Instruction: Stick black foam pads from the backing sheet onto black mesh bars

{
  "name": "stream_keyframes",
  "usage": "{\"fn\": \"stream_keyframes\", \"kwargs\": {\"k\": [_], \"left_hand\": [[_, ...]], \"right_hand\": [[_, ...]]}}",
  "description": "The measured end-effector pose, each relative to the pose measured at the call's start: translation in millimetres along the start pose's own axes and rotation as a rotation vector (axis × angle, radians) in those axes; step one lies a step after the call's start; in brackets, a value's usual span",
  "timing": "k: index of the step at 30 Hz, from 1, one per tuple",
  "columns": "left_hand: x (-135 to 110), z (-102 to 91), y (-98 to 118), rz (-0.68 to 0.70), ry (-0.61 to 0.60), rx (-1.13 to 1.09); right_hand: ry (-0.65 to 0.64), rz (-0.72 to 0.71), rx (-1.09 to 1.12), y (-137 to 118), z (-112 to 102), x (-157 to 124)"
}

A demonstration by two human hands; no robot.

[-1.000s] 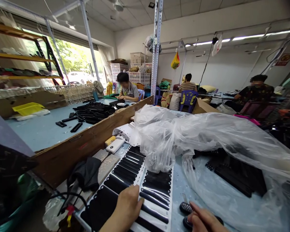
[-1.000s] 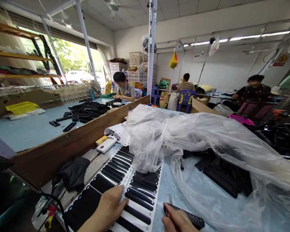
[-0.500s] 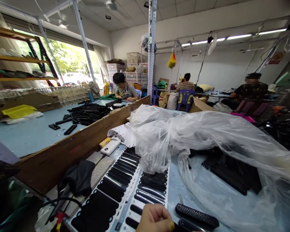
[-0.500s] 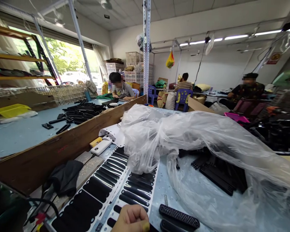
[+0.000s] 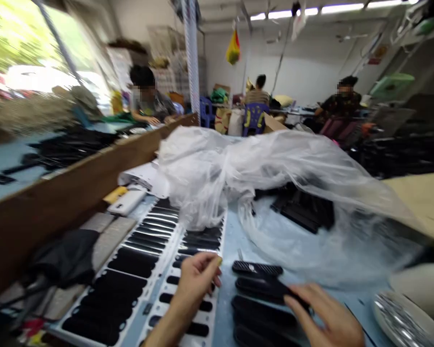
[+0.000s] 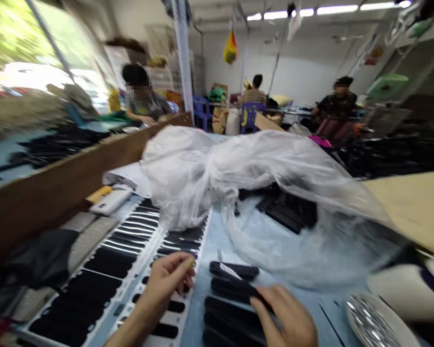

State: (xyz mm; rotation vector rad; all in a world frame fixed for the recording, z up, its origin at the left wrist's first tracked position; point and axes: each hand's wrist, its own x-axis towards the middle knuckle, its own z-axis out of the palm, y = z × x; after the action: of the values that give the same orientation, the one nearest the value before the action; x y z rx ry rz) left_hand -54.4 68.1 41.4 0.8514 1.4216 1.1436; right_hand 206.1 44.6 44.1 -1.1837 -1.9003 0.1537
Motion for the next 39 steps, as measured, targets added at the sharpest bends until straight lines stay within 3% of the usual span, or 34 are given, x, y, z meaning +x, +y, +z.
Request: {"fn": "stream_keyframes", "kwargs": {"k": [2,5,10,14,18,34,39], "left_hand": [[6.2,-1.7,1.2,0.025,-0.017,0.032],[12.7,0.3,-1.4,0.197,-0.036,0.295],[19.1,8.6,-8.5,0.414,-0.027,0.595],[26.5,15.6,-14.7,0.42,-0.08,0.642],[27.3,20.7,-18.8,0.428,-0.136,0.641],[23.7,19.1,-25.9,0.478,-0.15,0.628],[21.6,19.8,-20.1,0.47,-0.116,0.579]], "right_hand": [[-0.06,0.048,0.036,12.5,-10.0,7.5],[-0.17,0.139,0.081,27.0,-13.8,16.8],[-0.253,0.034,0.081,32.4,0.8,26.4],[-0.245,-0.041,0.103,36.3,16.8,34.6],[-0.343,-0.061,0.102,44.9,26.8,35.4],[-0.402,-0.059,0.021,46.8,30.0,30.6],[-0.335,-0.075,0.062,47.5,29.8,30.5]]}}
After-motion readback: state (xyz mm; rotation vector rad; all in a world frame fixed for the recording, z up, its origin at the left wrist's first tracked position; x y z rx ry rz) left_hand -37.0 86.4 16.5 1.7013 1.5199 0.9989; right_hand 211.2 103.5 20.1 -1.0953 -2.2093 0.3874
